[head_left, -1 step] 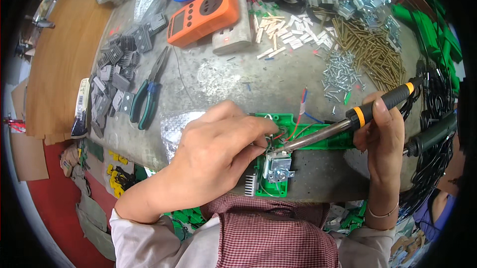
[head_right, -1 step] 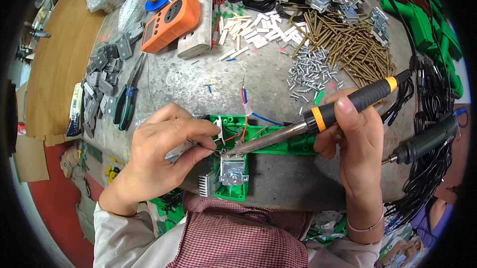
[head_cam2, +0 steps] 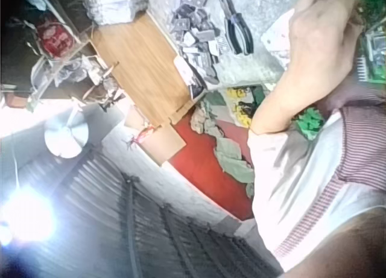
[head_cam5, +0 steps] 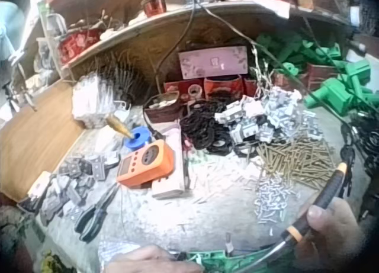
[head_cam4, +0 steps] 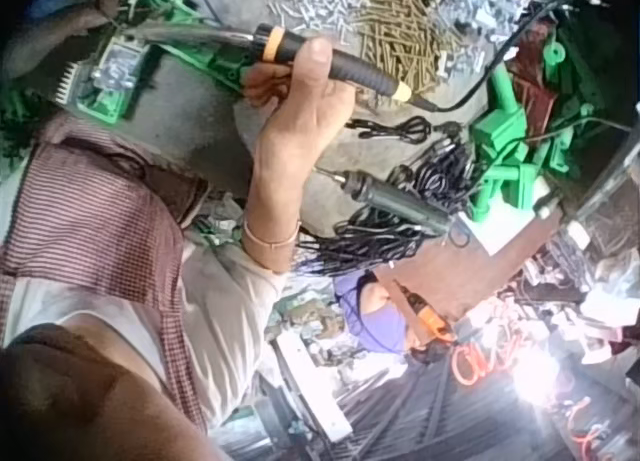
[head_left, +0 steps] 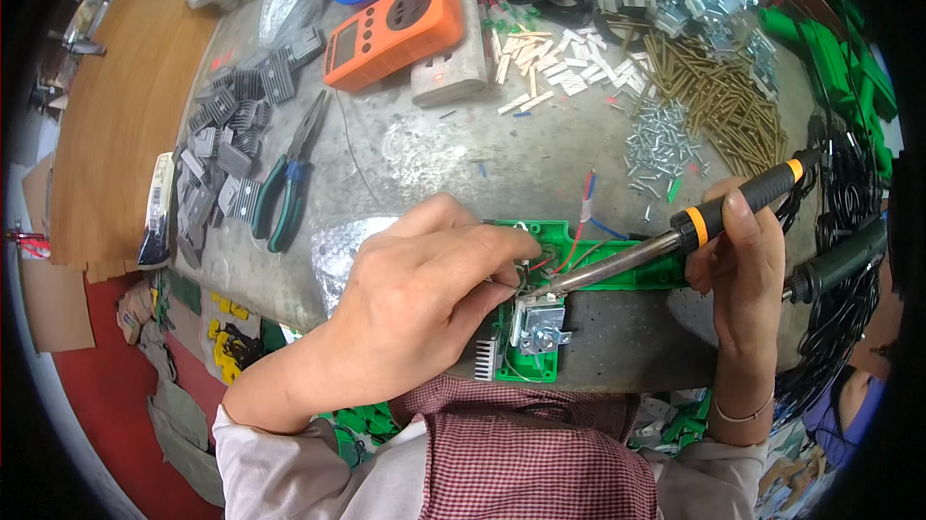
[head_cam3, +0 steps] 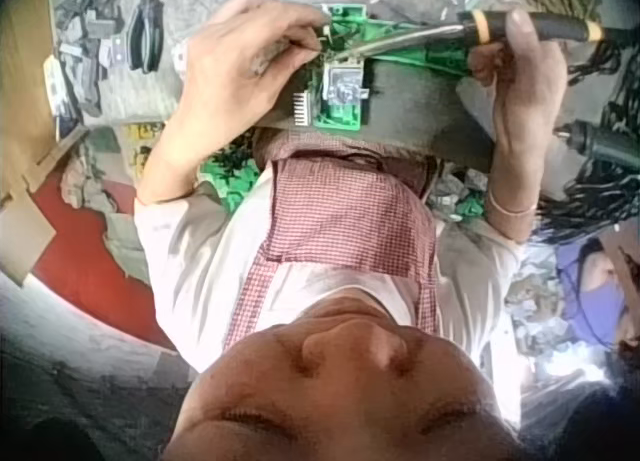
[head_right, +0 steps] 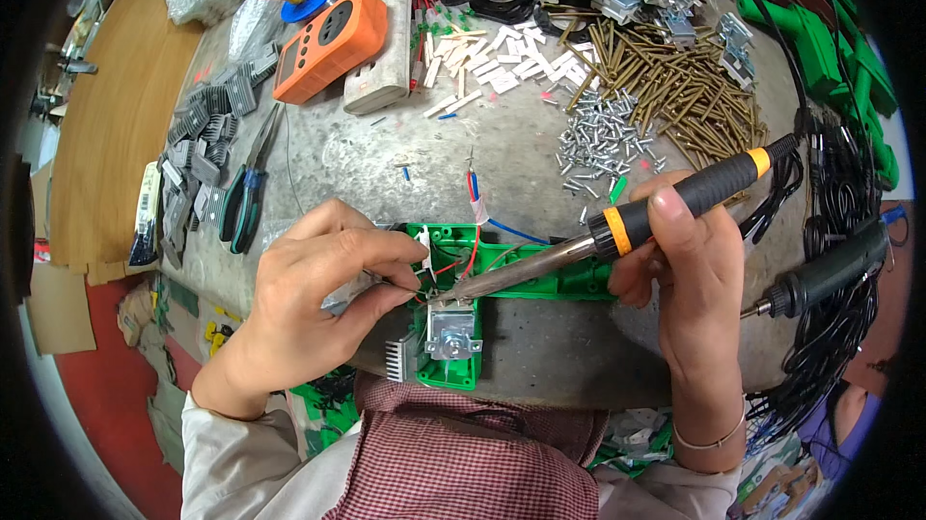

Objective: Soldering internal wiring and assembling the plastic housing of a handheld electronic tool.

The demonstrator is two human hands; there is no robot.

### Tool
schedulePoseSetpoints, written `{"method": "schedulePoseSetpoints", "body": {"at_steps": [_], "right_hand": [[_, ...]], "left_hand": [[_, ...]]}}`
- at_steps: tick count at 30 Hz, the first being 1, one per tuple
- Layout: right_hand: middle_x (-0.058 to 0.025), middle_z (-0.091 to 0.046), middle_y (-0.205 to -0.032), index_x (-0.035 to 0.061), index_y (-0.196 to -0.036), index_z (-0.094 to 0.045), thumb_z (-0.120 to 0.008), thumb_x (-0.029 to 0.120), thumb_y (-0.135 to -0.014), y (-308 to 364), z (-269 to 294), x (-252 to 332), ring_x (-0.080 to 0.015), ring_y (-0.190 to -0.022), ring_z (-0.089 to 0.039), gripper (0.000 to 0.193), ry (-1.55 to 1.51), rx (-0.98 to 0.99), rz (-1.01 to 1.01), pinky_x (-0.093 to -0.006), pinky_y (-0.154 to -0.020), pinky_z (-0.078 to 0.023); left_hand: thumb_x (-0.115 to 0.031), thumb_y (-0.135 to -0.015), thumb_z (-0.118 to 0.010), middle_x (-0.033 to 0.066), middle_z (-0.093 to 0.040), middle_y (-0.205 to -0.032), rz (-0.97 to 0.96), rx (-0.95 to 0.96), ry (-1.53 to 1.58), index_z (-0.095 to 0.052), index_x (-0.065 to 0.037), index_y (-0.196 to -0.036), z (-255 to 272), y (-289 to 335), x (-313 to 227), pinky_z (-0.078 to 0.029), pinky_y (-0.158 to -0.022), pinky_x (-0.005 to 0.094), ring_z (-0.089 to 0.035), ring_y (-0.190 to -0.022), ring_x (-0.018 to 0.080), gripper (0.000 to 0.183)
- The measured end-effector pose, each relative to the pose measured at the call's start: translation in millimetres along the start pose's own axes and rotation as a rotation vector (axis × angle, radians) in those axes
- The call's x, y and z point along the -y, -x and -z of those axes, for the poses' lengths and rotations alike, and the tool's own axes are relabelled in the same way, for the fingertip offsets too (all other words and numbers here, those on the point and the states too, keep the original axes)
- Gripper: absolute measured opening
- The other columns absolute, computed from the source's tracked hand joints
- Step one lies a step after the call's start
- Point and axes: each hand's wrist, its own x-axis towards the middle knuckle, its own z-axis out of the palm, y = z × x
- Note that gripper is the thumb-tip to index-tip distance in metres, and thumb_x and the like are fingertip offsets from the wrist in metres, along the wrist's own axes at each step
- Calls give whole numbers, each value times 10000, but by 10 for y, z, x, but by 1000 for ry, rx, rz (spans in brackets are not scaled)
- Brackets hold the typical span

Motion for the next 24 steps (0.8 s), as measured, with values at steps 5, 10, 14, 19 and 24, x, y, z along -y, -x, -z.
{"method": "schedulePoseSetpoints", "body": {"at_steps": [5,10,14,19,24], "right_hand": [[-36,-574,-568,20,-960,-558,-541,393,-992,-5,4,-12,-77,-451,-502,375,-1,-11,-10,-202,-423,-362],[-41,-581,-569,23,-971,-557,-536,382,-996,-9,15,-21,-77,-451,-503,361,-5,11,1,-200,-422,-363],[-44,-583,-571,22,-974,-556,-531,375,-1001,-7,19,-15,-78,-447,-501,355,-3,17,-1,-201,-424,-364],[-51,-586,-569,19,-981,-557,-516,362,-1010,-4,17,-33,-82,-440,-495,347,-1,3,3,-206,-428,-366],[-54,-585,-569,19,-1001,-555,-509,358,-1015,-10,42,-33,-82,-444,-502,343,10,44,23,-204,-429,-370]], "left_hand": [[65,-628,-787,37,-725,-809,-8,17,8,-687,-33,-1028,-11,-22,4,-497,-704,331,-625,-782,211,424],[76,-618,-787,44,-723,-813,-11,8,13,-683,-33,-1009,-35,-21,1,-495,-716,337,-623,-783,222,420],[76,-618,-787,36,-683,-783,-71,-26,-22,-693,-39,-982,3,-49,5,-488,-675,325,-620,-765,225,393],[72,-669,-762,48,-577,-735,41,14,-119,-721,-35,-954,24,-57,-81,-461,-535,305,-595,-625,212,307],[45,-748,-737,107,-658,-794,85,99,-76,-722,-27,-961,-60,-84,-10,-517,-594,336,-658,-677,259,225]]}}
